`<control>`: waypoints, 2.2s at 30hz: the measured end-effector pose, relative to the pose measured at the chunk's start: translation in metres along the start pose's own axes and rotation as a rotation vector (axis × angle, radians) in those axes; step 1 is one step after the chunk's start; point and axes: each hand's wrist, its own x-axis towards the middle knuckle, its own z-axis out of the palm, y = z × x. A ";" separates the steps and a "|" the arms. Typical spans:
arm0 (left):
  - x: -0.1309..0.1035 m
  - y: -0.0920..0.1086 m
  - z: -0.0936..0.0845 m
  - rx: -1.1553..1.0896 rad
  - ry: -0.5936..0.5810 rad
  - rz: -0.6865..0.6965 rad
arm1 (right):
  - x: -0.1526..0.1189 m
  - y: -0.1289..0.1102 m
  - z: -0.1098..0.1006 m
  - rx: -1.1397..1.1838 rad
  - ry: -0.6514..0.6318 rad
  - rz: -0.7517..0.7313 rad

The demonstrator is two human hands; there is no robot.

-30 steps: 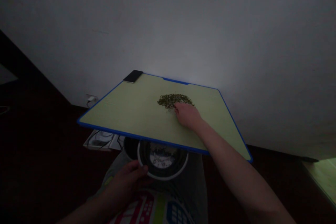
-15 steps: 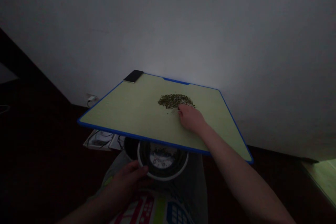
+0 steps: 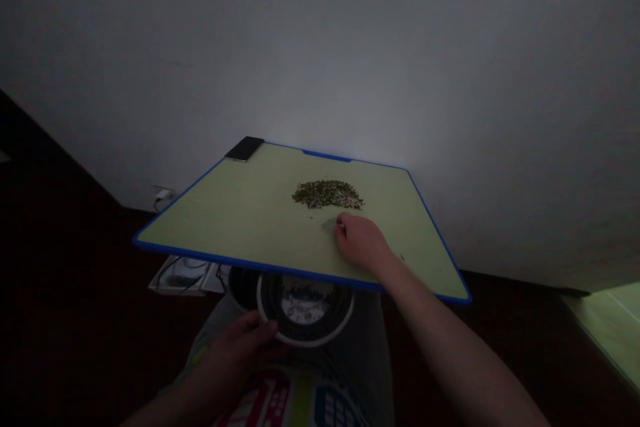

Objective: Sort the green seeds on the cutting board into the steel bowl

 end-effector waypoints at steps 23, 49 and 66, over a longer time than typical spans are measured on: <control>0.005 -0.006 -0.007 -0.039 -0.085 0.054 | 0.018 -0.020 -0.003 -0.125 0.044 0.049; 0.003 -0.004 -0.004 -0.009 0.021 -0.020 | 0.039 -0.009 0.002 -0.146 0.065 0.162; 0.005 -0.005 -0.006 -0.020 -0.048 0.047 | 0.048 -0.002 -0.001 -0.083 0.044 -0.024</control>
